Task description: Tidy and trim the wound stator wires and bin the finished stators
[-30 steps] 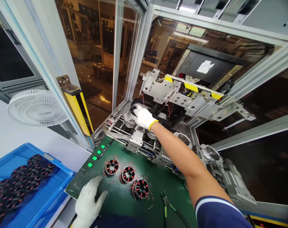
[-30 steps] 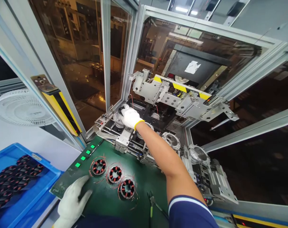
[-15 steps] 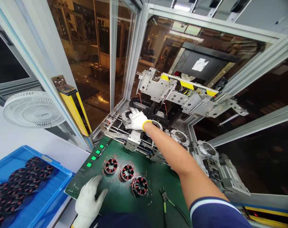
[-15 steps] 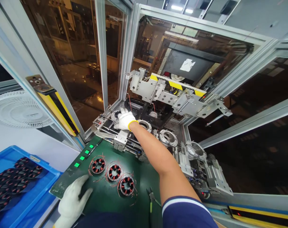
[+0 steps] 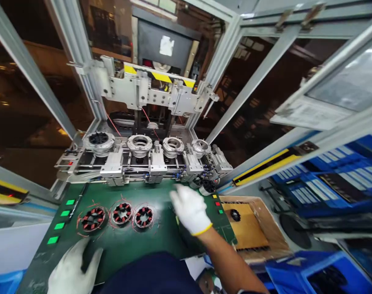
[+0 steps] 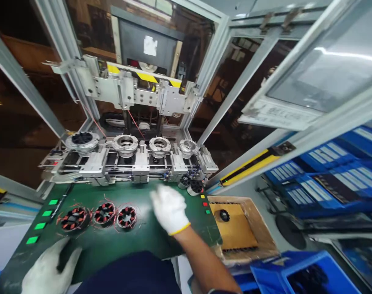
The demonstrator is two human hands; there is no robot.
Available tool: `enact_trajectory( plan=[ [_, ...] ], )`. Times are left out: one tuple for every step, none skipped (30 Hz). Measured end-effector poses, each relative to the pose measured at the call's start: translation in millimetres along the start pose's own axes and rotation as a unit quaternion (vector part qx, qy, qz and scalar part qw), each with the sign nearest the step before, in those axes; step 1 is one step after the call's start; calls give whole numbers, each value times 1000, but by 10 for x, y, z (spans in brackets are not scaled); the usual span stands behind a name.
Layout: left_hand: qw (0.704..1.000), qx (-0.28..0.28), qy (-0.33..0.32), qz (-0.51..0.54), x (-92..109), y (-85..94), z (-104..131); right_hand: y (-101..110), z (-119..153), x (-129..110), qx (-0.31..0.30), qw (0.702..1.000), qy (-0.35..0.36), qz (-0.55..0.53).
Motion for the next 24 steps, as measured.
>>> enact_trajectory(
  plan=[
    [1000, -5, -9, -7, 29, -1, 1, 46, 44, 451, 26, 992, -100, 78],
    [1000, -9, -19, -15, 54, -5, 5, 65, 76, 842, 24, 975, -174, 133],
    [999, -12, -26, -22, 73, -8, 9, 62, 87, 1158, 13, 963, -217, 157],
    [999, -12, -32, -29, 86, -11, 12, 32, 81, 1402, -5, 959, -234, 160],
    [999, -10, -35, -35, 93, -13, 14, -16, 69, 1582, -26, 959, -239, 148],
    [998, -8, -38, -40, 98, -16, 16, -71, 58, 1702, -41, 963, -236, 125],
    [998, -6, -40, -44, 101, -20, 16, -123, 53, 1776, -48, 967, -232, 98],
    [998, -4, -41, -46, 104, -24, 17, -169, 58, 1819, -48, 968, -233, 74],
    [998, -5, -44, -45, 105, -32, 18, -211, 75, 1843, -44, 968, -241, 55],
    [998, -6, -46, -41, 102, -40, 20, -251, 105, 1855, -39, 966, -251, 45],
    [998, -9, -47, -33, 92, -47, 23, -291, 144, 1857, -35, 964, -260, 42],
    [999, -13, -44, -20, 74, -50, 26, -327, 192, 1852, -29, 963, -266, 45],
    [999, -16, -35, -1, 45, -44, 27, -356, 246, 1838, -20, 963, -266, 46],
    [999, -22, -19, 24, 9, -29, 24, -379, 302, 1812, -7, 965, -261, 36],
    [998, -29, 0, 53, -23, 1, 19, -400, 360, 1772, 7, 968, -252, 2],
    [996, -34, 14, 84, -31, 54, 11, -420, 416, 1711, 19, 969, -240, -61],
    [993, -36, 17, 115, 2, 136, -1, -437, 461, 1614, 24, 963, -222, -149],
    [989, -35, 3, 143, 88, 248, -16, -435, 488, 1464, 23, 949, -193, -246],
    [986, -34, -25, 164, 225, 384, -30, -406, 498, 1261, 16, 928, -153, -338],
    [980, -43, -69, 182, 418, 523, -37, -339, 493, 1007, 8, 905, -100, -413],
    [973, -58, -106, 199, 630, 661, -39, -230, 481, 727, 5, 890, -40, -454],
    [963, -100, -121, 219, 839, 752, -37, -113, 468, 434, 0, 877, 20, -479],
    [942, -173, -135, 252, 1063, 794, -14, 2, 457, 142, -9, 864, 79, -498],
    [909, -245, -141, 306, 1278, 828, 20, 114, 449, -127, -12, 854, 135, -502]
  ],
)
Point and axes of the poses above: each hand's wrist, its own z-axis away from the middle knuckle, its own y-axis out of the back of the hand, x = y × z, the point moved 7 cm from there along -z, towards the middle knuckle, and after that the axes turned 4 degrees about y, right-handed, at the moved point
